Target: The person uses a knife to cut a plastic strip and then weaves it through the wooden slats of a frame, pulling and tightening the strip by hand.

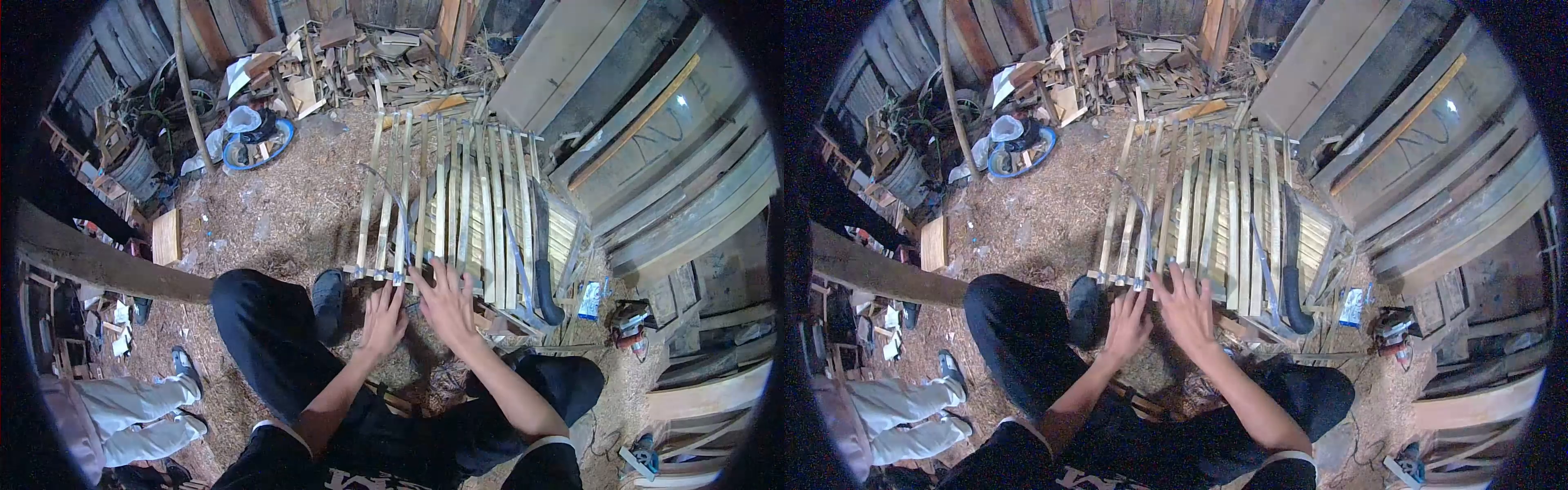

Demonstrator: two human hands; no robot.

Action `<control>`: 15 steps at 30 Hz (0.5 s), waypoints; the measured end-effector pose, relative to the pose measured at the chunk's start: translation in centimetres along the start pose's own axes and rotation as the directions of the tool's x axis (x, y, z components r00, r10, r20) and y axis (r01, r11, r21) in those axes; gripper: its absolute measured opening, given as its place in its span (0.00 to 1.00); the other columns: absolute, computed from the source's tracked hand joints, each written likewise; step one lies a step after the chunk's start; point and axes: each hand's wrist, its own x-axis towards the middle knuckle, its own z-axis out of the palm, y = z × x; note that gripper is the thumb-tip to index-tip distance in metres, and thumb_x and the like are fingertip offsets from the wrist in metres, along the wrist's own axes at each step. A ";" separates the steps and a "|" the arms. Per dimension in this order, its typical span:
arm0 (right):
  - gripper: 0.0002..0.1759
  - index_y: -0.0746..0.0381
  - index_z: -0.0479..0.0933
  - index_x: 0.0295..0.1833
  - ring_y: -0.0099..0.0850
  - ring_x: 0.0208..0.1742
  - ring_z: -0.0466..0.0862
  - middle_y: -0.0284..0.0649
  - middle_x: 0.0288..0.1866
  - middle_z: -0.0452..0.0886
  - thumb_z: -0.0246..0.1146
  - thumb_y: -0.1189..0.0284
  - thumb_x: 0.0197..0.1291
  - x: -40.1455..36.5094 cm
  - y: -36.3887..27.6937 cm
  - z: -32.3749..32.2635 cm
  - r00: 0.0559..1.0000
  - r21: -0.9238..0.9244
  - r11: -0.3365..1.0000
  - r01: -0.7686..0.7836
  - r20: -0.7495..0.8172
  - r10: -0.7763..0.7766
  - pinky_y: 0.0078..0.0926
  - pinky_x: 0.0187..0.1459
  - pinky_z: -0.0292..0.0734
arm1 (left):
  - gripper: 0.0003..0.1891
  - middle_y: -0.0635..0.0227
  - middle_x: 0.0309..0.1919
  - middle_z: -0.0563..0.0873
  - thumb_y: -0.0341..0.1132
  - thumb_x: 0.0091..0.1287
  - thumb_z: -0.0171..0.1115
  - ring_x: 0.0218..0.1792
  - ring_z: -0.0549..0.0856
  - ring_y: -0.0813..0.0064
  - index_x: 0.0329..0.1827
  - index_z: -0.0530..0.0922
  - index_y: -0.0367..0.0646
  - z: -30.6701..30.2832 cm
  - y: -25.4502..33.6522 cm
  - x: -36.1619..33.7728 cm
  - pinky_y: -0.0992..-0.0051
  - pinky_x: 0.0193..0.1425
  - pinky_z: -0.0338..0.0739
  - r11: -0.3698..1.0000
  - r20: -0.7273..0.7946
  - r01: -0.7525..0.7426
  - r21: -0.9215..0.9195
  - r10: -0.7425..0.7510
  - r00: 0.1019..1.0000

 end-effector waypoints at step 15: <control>0.25 0.56 0.83 0.60 0.51 0.74 0.64 0.49 0.74 0.65 0.74 0.75 0.53 1.4 0.9 1.1 0.999 0.399 0.916 -0.037 0.032 0.026 0.55 0.72 0.56 | 0.30 0.40 0.66 0.68 0.29 0.59 0.68 0.63 0.68 0.39 0.66 0.72 0.33 1.2 -1.2 1.5 0.48 0.70 0.66 0.935 -0.009 -0.024 -0.353 0.023 1.000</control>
